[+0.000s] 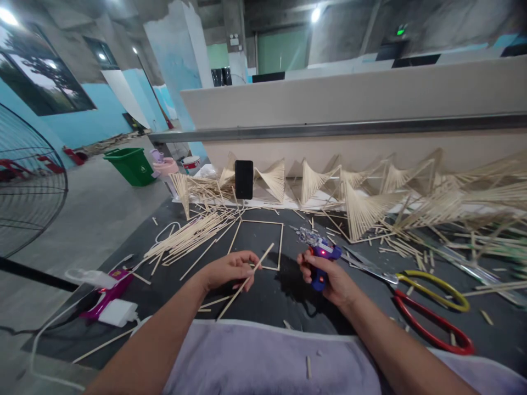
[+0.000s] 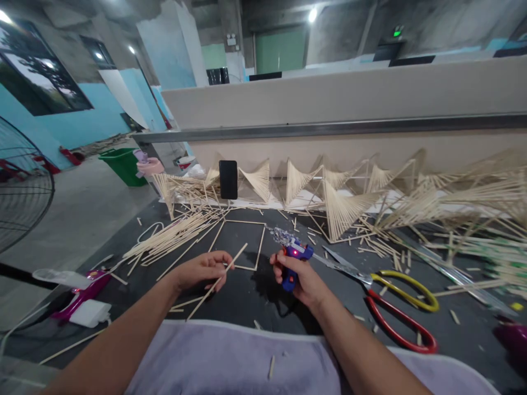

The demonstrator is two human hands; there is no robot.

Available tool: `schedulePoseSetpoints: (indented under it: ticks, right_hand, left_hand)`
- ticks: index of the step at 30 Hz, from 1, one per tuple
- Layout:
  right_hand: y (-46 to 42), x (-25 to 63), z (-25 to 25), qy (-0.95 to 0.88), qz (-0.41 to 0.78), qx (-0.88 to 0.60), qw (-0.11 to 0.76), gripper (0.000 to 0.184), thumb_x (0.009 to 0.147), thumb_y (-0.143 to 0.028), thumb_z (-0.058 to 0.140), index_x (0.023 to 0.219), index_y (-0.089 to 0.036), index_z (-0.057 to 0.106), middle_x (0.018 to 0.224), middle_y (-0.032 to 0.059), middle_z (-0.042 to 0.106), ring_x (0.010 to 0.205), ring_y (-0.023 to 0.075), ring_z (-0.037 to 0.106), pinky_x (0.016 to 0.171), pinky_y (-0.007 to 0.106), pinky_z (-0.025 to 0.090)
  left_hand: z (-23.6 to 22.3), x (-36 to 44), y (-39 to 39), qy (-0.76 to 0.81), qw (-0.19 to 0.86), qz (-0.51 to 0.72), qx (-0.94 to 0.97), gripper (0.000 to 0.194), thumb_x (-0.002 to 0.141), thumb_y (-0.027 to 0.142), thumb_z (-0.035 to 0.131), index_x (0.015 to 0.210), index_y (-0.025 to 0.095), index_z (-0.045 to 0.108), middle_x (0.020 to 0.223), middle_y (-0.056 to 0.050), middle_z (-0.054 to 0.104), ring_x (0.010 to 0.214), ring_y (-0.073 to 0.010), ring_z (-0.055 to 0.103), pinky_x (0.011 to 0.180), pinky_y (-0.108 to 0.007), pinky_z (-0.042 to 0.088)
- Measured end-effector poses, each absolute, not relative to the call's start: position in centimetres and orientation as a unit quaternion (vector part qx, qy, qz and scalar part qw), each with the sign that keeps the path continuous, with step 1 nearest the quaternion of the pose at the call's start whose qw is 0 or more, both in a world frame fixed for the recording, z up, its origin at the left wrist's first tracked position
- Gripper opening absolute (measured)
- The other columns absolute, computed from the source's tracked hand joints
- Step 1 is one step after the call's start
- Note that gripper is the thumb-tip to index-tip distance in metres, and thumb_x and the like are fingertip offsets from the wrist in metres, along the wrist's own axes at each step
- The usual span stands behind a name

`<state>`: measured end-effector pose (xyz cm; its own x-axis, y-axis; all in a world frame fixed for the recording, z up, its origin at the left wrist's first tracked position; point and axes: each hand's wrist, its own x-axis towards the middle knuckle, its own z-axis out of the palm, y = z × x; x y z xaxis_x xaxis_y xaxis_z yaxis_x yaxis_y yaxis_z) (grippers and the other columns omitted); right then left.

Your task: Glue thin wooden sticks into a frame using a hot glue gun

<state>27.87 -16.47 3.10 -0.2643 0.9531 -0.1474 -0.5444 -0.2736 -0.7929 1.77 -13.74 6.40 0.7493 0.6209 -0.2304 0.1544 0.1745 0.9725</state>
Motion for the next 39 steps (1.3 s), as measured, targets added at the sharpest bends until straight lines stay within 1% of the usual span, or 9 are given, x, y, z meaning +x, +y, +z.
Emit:
schedulePoseSetpoints:
  ticks: [5, 8, 11, 14, 19, 22, 27, 32, 39]
  right_hand:
    - [-17.7, 26.1, 3.5, -0.334, 0.698, -0.347, 0.529, 0.017, 0.063, -0.022, 0.067, 0.077, -0.021, 0.057, 0.094, 0.0035, 0.059, 0.062, 0.0107, 0.051, 0.052, 0.024, 0.042]
    - [-18.3, 25.4, 3.6, -0.338, 0.7, -0.343, 0.527, 0.018, 0.063, -0.021, 0.067, 0.078, -0.022, 0.058, 0.088, 0.0029, 0.06, 0.061, 0.0109, 0.052, 0.052, 0.024, 0.042]
    - [-18.6, 25.4, 3.8, -0.334, 0.71, -0.328, 0.526, 0.017, 0.063, -0.021, 0.067, 0.078, -0.021, 0.058, 0.079, 0.0016, 0.059, 0.06, 0.0109, 0.053, 0.051, 0.023, 0.042]
    - [-18.7, 25.7, 3.9, -0.327, 0.72, -0.311, 0.527, 0.015, 0.065, -0.02, 0.065, 0.079, -0.021, 0.058, 0.08, 0.0015, 0.059, 0.062, 0.0102, 0.054, 0.051, 0.022, 0.041]
    - [-18.2, 26.1, 3.7, -0.304, 0.709, -0.329, 0.545, 0.016, 0.064, -0.018, 0.066, 0.076, -0.021, 0.055, 0.078, 0.0004, 0.061, 0.059, 0.0088, 0.054, 0.053, 0.021, 0.043]
    - [-17.5, 26.5, 3.4, -0.281, 0.689, -0.341, 0.575, 0.018, 0.063, -0.017, 0.067, 0.075, -0.02, 0.054, 0.074, -0.0004, 0.061, 0.057, 0.008, 0.053, 0.052, 0.02, 0.043]
    - [-16.4, 27.6, 3.0, -0.248, 0.66, -0.36, 0.611, 0.019, 0.062, -0.016, 0.067, 0.075, -0.019, 0.054, 0.072, 0.0005, 0.061, 0.056, 0.0076, 0.053, 0.051, 0.019, 0.045]
    - [-16.1, 28.1, 2.6, -0.246, 0.655, -0.351, 0.623, 0.019, 0.063, -0.016, 0.067, 0.076, -0.018, 0.055, 0.073, 0.0012, 0.062, 0.055, 0.0065, 0.053, 0.051, 0.018, 0.045]
    - [-16.0, 28.0, 2.2, -0.252, 0.655, -0.346, 0.622, 0.019, 0.062, -0.016, 0.068, 0.076, -0.018, 0.055, 0.072, 0.0011, 0.062, 0.056, 0.0068, 0.053, 0.051, 0.018, 0.045]
  left_hand:
    - [6.6, 3.5, -15.3, 0.307, 0.694, 0.128, 0.638, 0.03, 0.077, 0.037, 0.054, 0.097, 0.015, 0.053, 0.057, 0.0, 0.057, 0.047, -0.0073, 0.045, 0.048, -0.018, 0.031]
    - [6.5, 4.2, -15.8, 0.292, 0.697, 0.104, 0.646, 0.032, 0.076, 0.039, 0.054, 0.098, 0.016, 0.055, 0.057, 0.0, 0.056, 0.052, -0.0092, 0.05, 0.053, -0.02, 0.037]
    - [6.5, 4.6, -16.0, 0.284, 0.705, 0.1, 0.642, 0.032, 0.076, 0.039, 0.055, 0.098, 0.015, 0.055, 0.059, 0.0, 0.056, 0.054, -0.0096, 0.05, 0.055, -0.021, 0.038]
    - [6.5, 4.7, -16.1, 0.286, 0.71, 0.112, 0.634, 0.033, 0.076, 0.038, 0.055, 0.098, 0.014, 0.056, 0.058, 0.0, 0.055, 0.053, -0.0091, 0.049, 0.055, -0.021, 0.037]
    - [6.3, 4.7, -16.3, 0.294, 0.734, 0.113, 0.602, 0.032, 0.075, 0.035, 0.056, 0.098, 0.013, 0.057, 0.057, -0.001, 0.056, 0.043, -0.0055, 0.04, 0.043, -0.017, 0.026]
    - [5.8, 4.5, -16.0, 0.295, 0.753, 0.095, 0.581, 0.034, 0.073, 0.033, 0.058, 0.101, 0.013, 0.055, 0.056, -0.001, 0.057, 0.039, -0.0046, 0.038, 0.039, -0.016, 0.024]
    - [5.1, 4.0, -15.4, 0.298, 0.767, 0.05, 0.566, 0.034, 0.072, 0.028, 0.06, 0.102, 0.013, 0.053, 0.06, -0.002, 0.061, 0.038, -0.0044, 0.041, 0.036, -0.015, 0.027]
    - [5.0, 3.5, -15.0, 0.294, 0.766, 0.003, 0.572, 0.036, 0.067, 0.022, 0.064, 0.101, 0.014, 0.053, 0.065, -0.002, 0.062, 0.045, -0.0058, 0.048, 0.041, -0.014, 0.032]
    - [4.8, 3.1, -15.0, 0.296, 0.763, -0.016, 0.574, 0.032, 0.069, 0.023, 0.063, 0.097, 0.015, 0.053, 0.066, -0.002, 0.062, 0.049, -0.0074, 0.054, 0.046, -0.017, 0.041]
